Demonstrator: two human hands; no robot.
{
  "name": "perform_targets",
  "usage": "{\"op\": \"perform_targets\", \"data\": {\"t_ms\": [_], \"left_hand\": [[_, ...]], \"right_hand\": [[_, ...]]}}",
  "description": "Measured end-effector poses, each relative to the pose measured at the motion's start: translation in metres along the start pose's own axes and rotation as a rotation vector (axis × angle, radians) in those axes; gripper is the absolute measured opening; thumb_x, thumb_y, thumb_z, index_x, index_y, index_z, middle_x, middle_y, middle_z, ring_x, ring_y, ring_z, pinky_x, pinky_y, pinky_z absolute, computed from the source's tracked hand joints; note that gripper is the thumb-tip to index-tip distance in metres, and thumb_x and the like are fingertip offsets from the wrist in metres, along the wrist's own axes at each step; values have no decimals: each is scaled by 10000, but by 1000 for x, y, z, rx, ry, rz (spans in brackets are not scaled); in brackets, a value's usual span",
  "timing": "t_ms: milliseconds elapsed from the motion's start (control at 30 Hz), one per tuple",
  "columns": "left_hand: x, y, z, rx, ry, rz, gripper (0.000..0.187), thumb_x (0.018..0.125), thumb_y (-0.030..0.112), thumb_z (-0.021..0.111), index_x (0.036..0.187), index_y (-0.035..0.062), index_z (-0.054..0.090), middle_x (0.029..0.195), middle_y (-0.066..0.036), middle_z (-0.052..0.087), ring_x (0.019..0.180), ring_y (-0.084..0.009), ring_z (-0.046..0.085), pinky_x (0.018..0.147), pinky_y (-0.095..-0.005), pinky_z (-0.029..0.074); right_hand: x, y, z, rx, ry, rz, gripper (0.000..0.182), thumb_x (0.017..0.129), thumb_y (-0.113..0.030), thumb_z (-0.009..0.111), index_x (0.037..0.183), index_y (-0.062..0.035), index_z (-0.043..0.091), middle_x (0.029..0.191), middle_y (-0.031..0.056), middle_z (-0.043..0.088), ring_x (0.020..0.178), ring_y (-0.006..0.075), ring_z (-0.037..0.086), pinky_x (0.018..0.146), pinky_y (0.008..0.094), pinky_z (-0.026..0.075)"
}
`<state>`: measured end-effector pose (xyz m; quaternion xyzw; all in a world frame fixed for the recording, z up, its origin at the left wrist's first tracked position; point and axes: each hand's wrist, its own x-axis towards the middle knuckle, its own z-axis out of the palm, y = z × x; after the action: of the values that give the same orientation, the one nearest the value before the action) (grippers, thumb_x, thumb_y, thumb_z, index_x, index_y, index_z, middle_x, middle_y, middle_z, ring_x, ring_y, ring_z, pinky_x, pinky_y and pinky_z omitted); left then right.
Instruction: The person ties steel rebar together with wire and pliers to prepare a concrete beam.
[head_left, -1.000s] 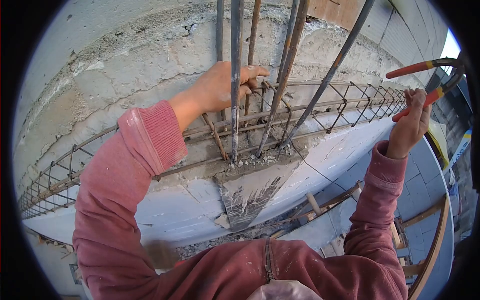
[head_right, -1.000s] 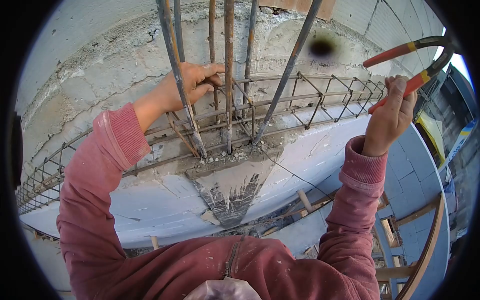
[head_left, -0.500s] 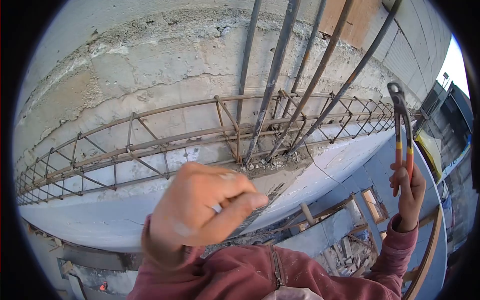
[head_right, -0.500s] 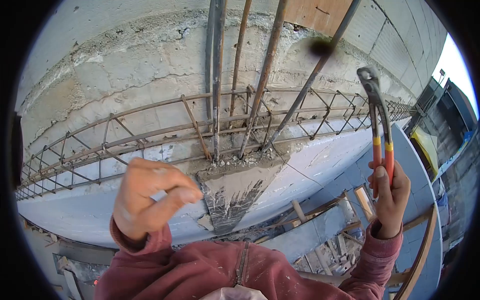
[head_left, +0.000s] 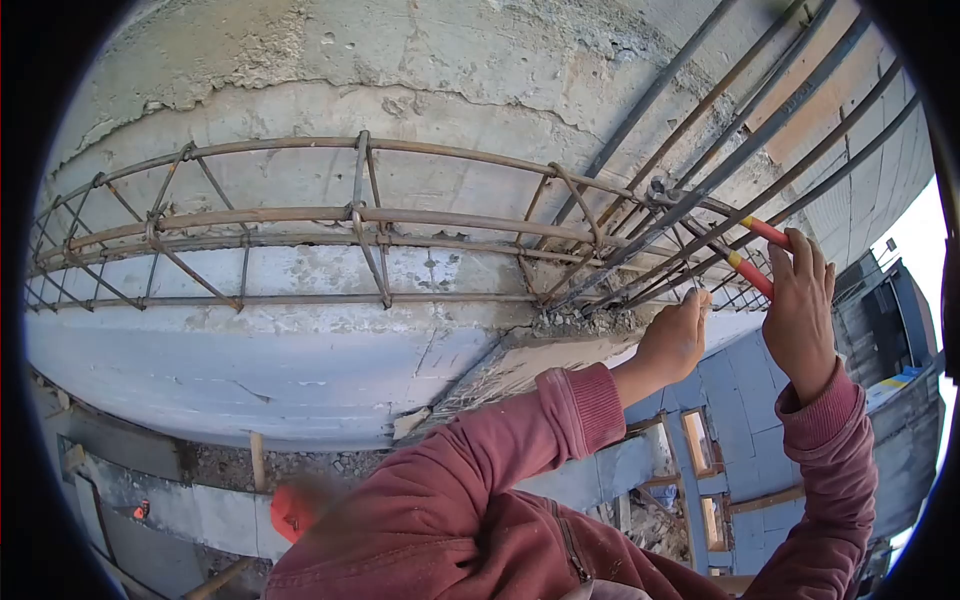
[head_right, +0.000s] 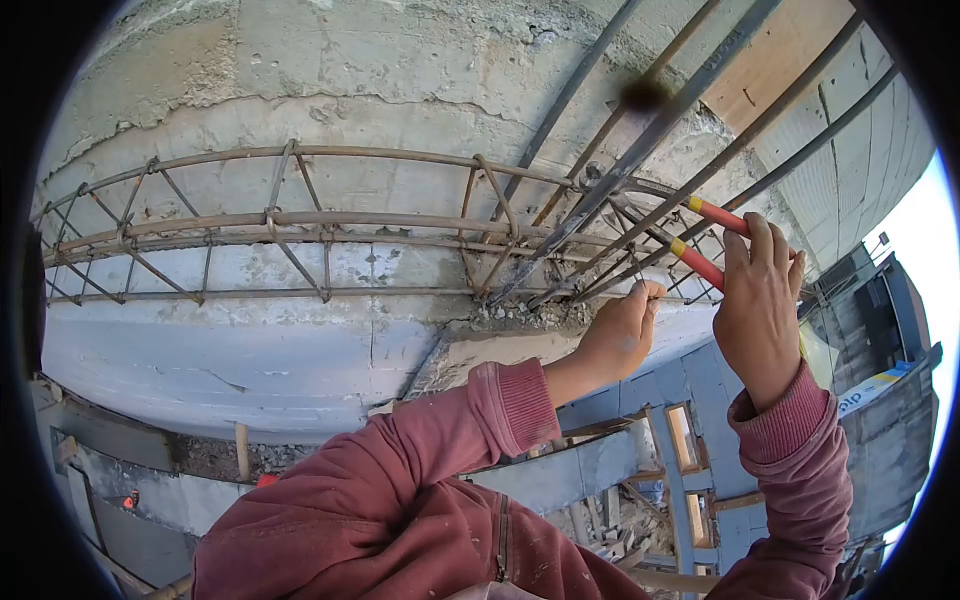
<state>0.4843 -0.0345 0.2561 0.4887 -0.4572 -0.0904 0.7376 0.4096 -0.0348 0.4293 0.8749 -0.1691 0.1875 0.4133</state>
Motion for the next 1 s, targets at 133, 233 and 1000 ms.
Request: {"op": "perform_targets", "data": {"t_ms": [133,233,1000], "left_hand": [[5,15,-11,113,-73,-30,226,930,146,417,1108,8,434,796,-241,603,767,-414,584,683,-498,448],[4,22,-18,142,-141,-81,256,925,153,422,1117,-17,417,811,-239,608,778,-406,592,689,-499,449],[-1,39,-20,-1552,-488,-250,408,806,255,605,1124,42,465,1008,-87,586,987,-200,547,919,-349,371]], "right_hand": [[12,-6,-9,32,-186,32,405,687,119,511,1083,36,520,1222,185,424,1205,359,386,1002,577,271],[21,-6,-19,57,-331,36,388,678,116,524,1058,40,507,1204,187,413,1197,365,383,984,618,276],[21,27,14,1656,-1274,438,375,598,-21,752,894,86,547,643,113,598,515,225,619,452,297,501]]}}
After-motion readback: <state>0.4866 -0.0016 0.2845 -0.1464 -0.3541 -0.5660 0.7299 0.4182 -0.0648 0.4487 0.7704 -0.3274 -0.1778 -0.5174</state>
